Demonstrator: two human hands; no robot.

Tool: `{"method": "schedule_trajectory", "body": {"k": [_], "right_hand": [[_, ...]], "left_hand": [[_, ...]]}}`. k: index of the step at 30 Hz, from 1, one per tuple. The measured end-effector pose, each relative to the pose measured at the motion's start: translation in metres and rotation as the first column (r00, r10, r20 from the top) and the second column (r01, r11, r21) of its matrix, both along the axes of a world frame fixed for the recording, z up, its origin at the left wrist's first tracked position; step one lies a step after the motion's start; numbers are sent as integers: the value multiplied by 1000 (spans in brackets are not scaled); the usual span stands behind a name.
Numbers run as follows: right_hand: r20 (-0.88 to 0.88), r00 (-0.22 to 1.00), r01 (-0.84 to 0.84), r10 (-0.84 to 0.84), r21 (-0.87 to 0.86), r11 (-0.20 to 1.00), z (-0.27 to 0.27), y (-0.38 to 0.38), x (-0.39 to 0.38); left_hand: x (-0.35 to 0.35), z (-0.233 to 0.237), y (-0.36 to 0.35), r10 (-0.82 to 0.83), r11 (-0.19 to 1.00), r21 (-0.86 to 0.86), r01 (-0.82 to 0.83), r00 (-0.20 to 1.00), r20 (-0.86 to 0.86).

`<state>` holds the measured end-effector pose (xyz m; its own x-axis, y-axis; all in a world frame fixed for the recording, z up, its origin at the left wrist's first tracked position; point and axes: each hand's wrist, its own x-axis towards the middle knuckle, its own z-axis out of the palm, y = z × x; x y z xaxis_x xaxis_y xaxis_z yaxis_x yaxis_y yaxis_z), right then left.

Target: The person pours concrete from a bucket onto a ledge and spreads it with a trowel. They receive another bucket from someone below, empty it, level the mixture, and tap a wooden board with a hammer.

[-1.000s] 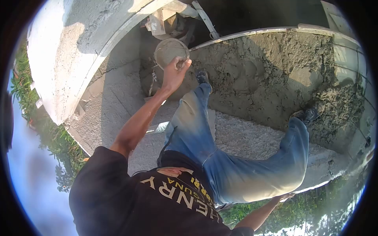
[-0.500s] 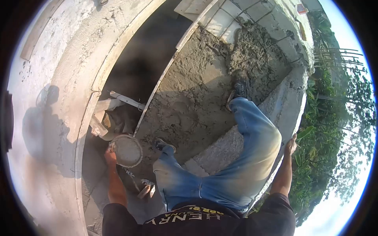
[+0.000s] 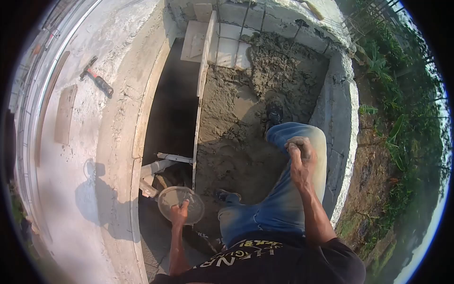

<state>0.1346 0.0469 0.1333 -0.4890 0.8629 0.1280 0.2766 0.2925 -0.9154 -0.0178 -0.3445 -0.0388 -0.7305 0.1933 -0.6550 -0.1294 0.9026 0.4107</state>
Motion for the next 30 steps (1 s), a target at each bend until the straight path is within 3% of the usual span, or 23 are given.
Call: {"method": "schedule_trajectory", "body": {"k": [1,2,3,4,5,6,7,8,9,11,14,17,19,20,21,22,23,24,25,27,28,29,30], "right_hand": [[52,990,-114,131,-258,959,-29,-34,-14],[66,971,-156,228,-549,821,-61,-64,-23],[88,959,-128,269,-713,689,-110,-87,-18],[260,935,132,241,-886,446,-173,-106,-6],[420,866,396,270,-907,141,-214,-119,2],[415,872,394,260,-910,132,-221,-118,3],[257,933,311,253,-928,-205,-226,-111,-1],[129,960,242,248,-828,-506,-230,-104,-5],[-62,986,46,156,-797,-602,-228,-100,-19],[-344,937,-331,-65,-811,-482,-193,-76,-60],[-566,809,-584,-157,-803,-117,-145,-17,-115],[-685,723,-610,-91,-695,380,-101,73,-156],[-649,761,-498,-4,-589,637,-73,143,-169],[-599,800,-440,32,-549,711,-56,178,-169],[-539,842,-397,-18,-643,655,-19,205,-174],[-397,918,-315,28,-682,660,10,227,-183],[-204,972,-202,115,-486,850,39,237,-196],[41,997,-53,63,-212,976,35,260,-213],[248,967,38,-64,109,993,28,283,-234],[322,935,18,-146,370,929,-11,311,-273],[319,940,-8,-120,371,929,-44,311,-282],[302,943,23,-141,361,932,-81,317,-287],[291,943,53,-161,347,936,-115,326,-291]], "left_hand": [[-6,42,28,58,989,139,-55,998,-20],[-7,82,44,115,958,269,-104,993,-26],[-8,109,56,99,959,269,-84,994,-42],[-10,132,66,142,923,367,-115,989,-47],[-13,156,74,179,878,457,-142,983,-39],[-18,183,82,166,881,455,-128,985,-45],[-23,211,90,158,820,537,-198,980,121],[-30,236,100,139,743,606,-286,950,278],[-38,260,109,155,740,604,-295,949,274],[-58,297,135,41,468,773,-428,884,465],[-91,329,202,25,450,837,-312,941,337],[-133,342,267,-75,484,872,-76,989,129],[-159,320,309,-162,498,797,341,940,-301],[-166,312,328,-200,564,721,404,913,-356],[-174,304,350,-242,620,633,464,880,-408],[-183,282,376,-186,658,633,408,903,-388],[-194,245,402,-124,694,631,347,921,-370],[-208,202,429,-61,696,671,256,952,-300],[-223,149,455,1,695,701,163,974,-228],[-245,10,527,59,706,708,37,992,-110],[-235,-13,550,145,854,521,1,960,-240],[-249,-117,594,182,879,470,-81,968,-173],[-225,-55,581,238,746,607,-273,961,139]]}}
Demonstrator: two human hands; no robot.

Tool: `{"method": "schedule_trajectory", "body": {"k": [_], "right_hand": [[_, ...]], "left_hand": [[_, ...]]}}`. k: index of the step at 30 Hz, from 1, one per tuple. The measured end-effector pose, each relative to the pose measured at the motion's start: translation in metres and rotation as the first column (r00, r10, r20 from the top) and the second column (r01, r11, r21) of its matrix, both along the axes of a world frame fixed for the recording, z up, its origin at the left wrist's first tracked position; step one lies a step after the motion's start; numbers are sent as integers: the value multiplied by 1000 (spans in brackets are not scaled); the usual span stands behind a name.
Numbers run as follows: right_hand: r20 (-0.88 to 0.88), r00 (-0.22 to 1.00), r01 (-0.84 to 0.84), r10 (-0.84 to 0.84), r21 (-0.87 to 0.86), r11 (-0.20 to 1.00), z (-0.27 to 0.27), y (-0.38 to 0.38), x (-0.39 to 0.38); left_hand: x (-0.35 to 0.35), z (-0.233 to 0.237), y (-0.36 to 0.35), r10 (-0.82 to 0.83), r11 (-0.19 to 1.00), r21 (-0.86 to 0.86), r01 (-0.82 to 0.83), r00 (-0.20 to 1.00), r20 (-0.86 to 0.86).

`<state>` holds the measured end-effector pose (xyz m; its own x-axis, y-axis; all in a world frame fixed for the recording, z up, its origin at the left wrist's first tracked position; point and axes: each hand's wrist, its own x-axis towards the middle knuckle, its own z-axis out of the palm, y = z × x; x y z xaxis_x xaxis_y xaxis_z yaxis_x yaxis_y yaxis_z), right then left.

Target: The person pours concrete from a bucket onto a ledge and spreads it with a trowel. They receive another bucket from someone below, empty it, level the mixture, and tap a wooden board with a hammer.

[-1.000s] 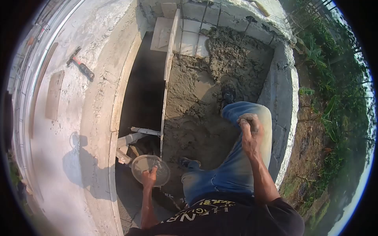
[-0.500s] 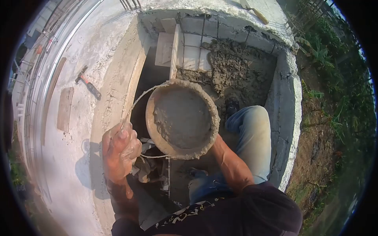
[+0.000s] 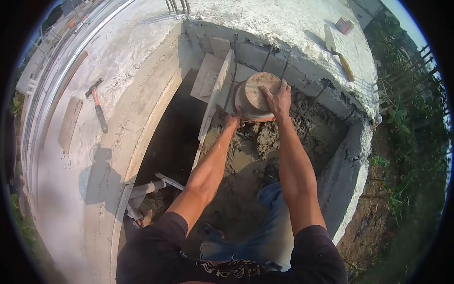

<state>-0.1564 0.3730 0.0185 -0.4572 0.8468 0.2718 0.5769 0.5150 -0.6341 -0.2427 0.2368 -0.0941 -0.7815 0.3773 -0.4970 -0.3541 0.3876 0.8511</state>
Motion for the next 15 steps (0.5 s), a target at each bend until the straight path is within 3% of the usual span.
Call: {"method": "schedule_trajectory", "body": {"k": [2,4,5,7,9,11,12,13,14,15], "right_hand": [[-26,1000,-3,2,-24,1000,-13,23,-34],[-67,998,-27,22,-69,997,-16,13,-8],[-53,998,-40,34,-127,991,0,10,-7],[-2,1000,-23,23,-195,981,17,13,-10],[-38,993,-119,115,-142,983,46,6,-11],[-27,987,-154,158,104,983,77,-5,-9],[-46,982,-179,181,51,983,104,-21,-5],[-68,983,-170,169,-11,985,122,-32,-1],[-127,963,-251,240,-85,964,127,-28,3],[-234,930,-342,282,-278,898,144,-52,12]], "left_hand": [[-22,-62,22,45,996,87,-29,981,-187],[16,-68,-4,13,996,87,-10,999,-34],[4,-53,0,-12,997,73,2,989,146],[23,-63,-4,50,990,130,-63,994,102],[28,-35,-4,83,915,388,-111,993,89],[39,5,-5,91,887,443,-130,990,107],[44,2,-3,141,826,537,-171,985,98],[45,17,-10,211,866,456,-206,977,40],[53,58,-37,327,804,531,-269,945,-15],[59,81,-60,455,763,561,-321,883,-113]]}}
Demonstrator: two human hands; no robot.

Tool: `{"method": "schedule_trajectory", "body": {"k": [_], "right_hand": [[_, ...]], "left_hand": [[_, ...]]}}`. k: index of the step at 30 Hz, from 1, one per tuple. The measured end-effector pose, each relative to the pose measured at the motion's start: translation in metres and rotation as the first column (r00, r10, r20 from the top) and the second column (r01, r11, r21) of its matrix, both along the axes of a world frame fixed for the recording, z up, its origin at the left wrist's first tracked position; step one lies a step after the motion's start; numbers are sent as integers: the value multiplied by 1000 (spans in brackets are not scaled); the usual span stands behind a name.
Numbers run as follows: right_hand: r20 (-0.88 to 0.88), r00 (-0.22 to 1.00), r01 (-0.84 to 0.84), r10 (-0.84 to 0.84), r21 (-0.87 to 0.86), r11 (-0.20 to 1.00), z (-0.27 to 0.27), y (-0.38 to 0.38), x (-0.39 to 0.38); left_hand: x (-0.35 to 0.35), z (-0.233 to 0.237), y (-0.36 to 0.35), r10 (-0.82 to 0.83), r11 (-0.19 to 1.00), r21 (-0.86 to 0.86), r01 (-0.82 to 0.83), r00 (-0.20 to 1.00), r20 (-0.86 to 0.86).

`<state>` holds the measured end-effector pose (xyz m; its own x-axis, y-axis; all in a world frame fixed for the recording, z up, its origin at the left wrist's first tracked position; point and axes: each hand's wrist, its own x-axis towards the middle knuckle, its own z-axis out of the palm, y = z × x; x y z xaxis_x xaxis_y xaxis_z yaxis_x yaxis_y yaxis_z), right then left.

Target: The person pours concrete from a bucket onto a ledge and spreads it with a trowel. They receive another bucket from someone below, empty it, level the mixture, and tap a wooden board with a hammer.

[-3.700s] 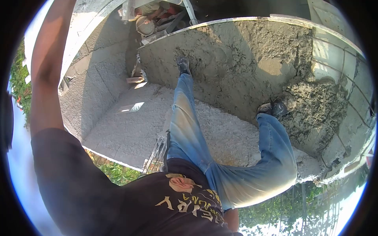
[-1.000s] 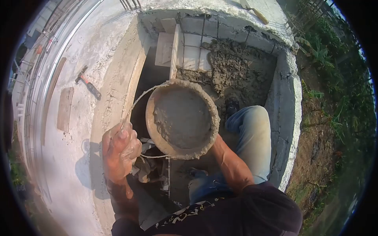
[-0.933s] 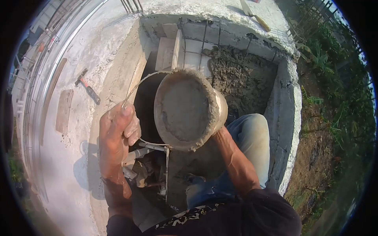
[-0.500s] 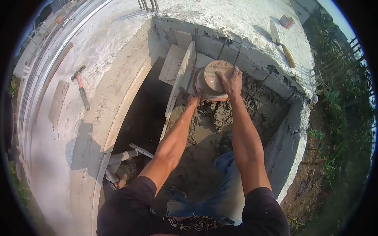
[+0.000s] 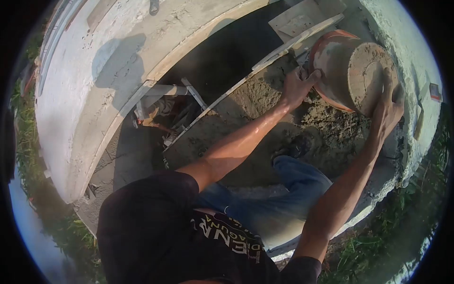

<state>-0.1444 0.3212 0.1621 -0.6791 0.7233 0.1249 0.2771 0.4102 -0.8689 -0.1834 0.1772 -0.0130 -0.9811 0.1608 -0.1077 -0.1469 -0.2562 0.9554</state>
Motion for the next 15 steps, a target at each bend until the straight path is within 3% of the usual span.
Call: {"method": "schedule_trajectory", "body": {"k": [3,5,7,9,11,12,14,15], "right_hand": [[82,997,-29,14,189,981,-23,-7,43],[113,994,-8,-10,158,987,-36,-29,57],[146,988,-63,58,33,997,-44,-46,61],[170,981,-106,97,40,994,-50,-55,64],[209,971,-135,121,55,989,-55,-67,60],[207,970,-145,130,60,988,-53,-71,61],[370,927,-171,64,263,949,-45,-78,66],[371,927,-163,50,280,946,-37,-91,73]], "left_hand": [[20,38,-97,-1,980,-196,-10,998,-58],[35,48,-148,38,959,-277,-65,994,-101],[59,29,-191,-37,850,-503,-159,933,-358],[86,8,-229,-155,784,-615,-85,932,-327],[118,-64,-274,-192,809,-588,1,946,-262],[128,-69,-308,-397,571,-821,4,877,-271],[157,-113,-370,-446,311,-938,151,895,-4],[169,-122,-408,-464,238,-956,171,885,43]]}}
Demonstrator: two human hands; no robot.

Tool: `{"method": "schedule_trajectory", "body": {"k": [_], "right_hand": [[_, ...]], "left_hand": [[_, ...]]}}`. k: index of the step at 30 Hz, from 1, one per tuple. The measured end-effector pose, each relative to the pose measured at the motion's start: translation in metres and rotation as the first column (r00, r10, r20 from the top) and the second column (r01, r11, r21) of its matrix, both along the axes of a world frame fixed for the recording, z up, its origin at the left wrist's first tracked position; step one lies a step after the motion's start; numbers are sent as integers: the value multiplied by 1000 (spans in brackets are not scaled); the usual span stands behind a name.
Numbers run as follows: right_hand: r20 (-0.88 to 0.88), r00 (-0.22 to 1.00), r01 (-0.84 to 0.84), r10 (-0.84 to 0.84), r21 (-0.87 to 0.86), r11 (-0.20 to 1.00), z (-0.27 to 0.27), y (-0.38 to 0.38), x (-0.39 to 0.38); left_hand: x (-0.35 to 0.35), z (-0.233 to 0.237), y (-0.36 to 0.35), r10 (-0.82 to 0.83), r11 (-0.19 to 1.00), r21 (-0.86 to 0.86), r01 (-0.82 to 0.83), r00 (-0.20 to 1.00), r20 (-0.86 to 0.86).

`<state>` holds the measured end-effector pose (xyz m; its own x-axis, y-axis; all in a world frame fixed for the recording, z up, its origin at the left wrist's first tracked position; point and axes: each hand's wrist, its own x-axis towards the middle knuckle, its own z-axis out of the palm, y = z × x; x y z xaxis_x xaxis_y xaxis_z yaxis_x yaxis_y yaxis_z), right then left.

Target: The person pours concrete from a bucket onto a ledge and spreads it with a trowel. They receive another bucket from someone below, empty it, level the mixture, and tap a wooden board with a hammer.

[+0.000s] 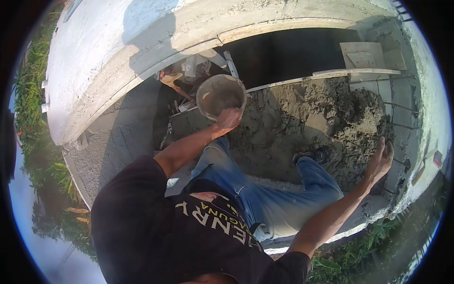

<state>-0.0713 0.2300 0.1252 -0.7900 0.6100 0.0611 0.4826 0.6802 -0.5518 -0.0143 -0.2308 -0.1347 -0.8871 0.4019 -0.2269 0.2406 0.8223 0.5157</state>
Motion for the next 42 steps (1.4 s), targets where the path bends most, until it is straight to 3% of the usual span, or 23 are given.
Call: {"method": "schedule_trajectory", "body": {"k": [3,4,5,7,8,10,12,14,16,18,21,23,25,26,28,29,31,33,35,36,37,41,42], "right_hand": [[-63,994,95,-86,151,984,16,-37,21],[-94,992,92,-79,144,985,10,-40,34],[-124,990,87,-70,139,986,3,-43,47],[-164,982,115,-96,109,987,-13,-48,68],[-162,982,115,-94,122,986,-24,-48,75],[-129,985,133,-111,178,975,-30,-50,85],[-108,989,126,-106,195,973,-29,-62,83],[-119,987,129,-112,145,981,-32,-64,86],[-149,975,179,-163,98,979,-34,-62,86],[-188,960,231,-210,101,968,-30,-67,91],[-171,954,274,-248,149,950,-35,-64,100],[-199,948,270,-249,81,960,-32,-69,96],[-112,956,284,-272,106,953,-41,-62,97],[-119,957,275,-263,102,956,-42,-66,90],[-86,955,290,-282,96,952,-37,-66,97],[-110,935,348,-336,108,931,-34,-63,107],[-92,951,299,-294,44,953,-30,-57,99],[-114,930,351,-348,4,936,-16,-36,97],[-138,919,379,-370,43,924,-6,3,87],[-158,915,390,-370,118,913,-4,31,82],[-172,912,401,-372,181,898,11,52,76],[-169,861,508,-480,352,786,34,166,46],[-126,851,519,-510,349,780,39,195,38]], "left_hand": [[23,-6,-99,46,978,-202,-47,999,-10],[23,-5,-129,167,940,-306,-151,986,26],[16,17,-155,288,865,-481,-142,926,243],[37,-13,-233,296,857,-499,-131,917,267],[51,-28,-270,279,881,-426,-206,953,116],[43,1,-299,482,781,-572,-251,824,297],[57,-18,-357,497,797,-519,-310,824,271],[58,-21,-391,517,752,-589,-295,819,250],[50,3,-395,600,709,-599,-371,765,235],[57,-28,-430,573,730,-556,-398,800,180],[55,-44,-440,635,716,-519,-467,744,207],[53,-63,-447,673,694,-503,-515,712,199],[56,-112,-455,496,767,-532,-358,857,139],[61,-114,-455,505,763,-530,-370,853,131],[35,-124,-425,164,826,-560,-64,978,130],[21,-93,-396,121,893,-441,-91,992,39],[-18,44,-297,27,978,-201,-58,988,-154],[-54,132,-216,201,980,-5,-201,975,96],[-94,214,-166,64,992,122,-44,984,-165],[-110,261,-140,46,985,168,28,908,-416],[-139,281,-129,3,986,134,101,787,-617],[-260,342,-75,-41,994,44,97,726,-686],[-295,338,-65,-72,997,-41,60,771,-633]]}}
